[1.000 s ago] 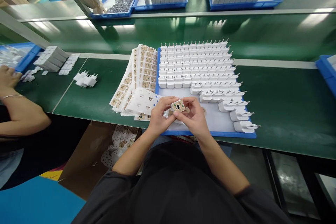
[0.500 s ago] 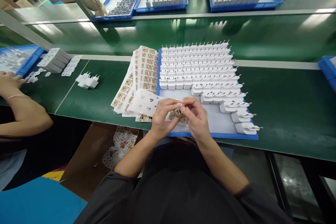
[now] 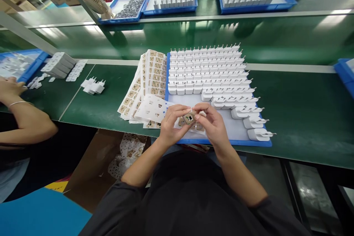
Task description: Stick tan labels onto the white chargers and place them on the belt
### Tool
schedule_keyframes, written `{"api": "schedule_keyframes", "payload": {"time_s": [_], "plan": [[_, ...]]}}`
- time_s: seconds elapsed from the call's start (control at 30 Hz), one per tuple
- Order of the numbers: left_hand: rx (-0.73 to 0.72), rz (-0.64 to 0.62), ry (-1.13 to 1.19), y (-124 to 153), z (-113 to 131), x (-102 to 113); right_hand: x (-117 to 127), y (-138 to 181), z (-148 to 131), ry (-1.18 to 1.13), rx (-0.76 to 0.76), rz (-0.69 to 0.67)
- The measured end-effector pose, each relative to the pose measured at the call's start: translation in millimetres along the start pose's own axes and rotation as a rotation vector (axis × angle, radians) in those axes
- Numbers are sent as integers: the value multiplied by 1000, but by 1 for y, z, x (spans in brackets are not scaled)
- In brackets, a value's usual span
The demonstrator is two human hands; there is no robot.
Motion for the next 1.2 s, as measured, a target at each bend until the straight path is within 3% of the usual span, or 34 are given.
{"api": "schedule_keyframes", "payload": {"time_s": [0.13,0.2,0.27,0.37,0.47,0.57,0.67,0.77,0.87,0.97,1.07,1.2], "plan": [[51,-25,36,0,1,-3,5,9,-26,354,326,126],[162,-37,66,4,-6,-5,3,21,-35,488,513,178],[307,-35,80,9,-15,-6,4,29,-35,508,573,182],[427,25,48,16,-25,1,21,28,-22,465,388,147],[411,135,36,20,-29,14,48,21,-7,593,180,217],[447,255,91,30,-35,27,70,14,2,759,88,309],[469,358,78,38,-37,46,74,8,10,912,79,312],[393,429,-73,36,-34,81,71,7,16,1045,118,328],[331,509,-303,33,-46,134,72,8,18,1125,113,382],[396,571,-506,40,-86,192,72,13,13,1195,150,467],[573,600,-633,60,-139,246,68,20,1,1173,245,547],[775,610,-805,93,-182,300,50,19,1,1082,318,349]]}}
Point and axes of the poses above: each hand's wrist, its own y-axis away from the middle knuckle, its own x-axis out of the back of the hand, z = x × y, the point moved 7 cm from there along -y, towards the middle knuckle, and after that the axes turned 15 degrees about -x, right-handed, at the moved point
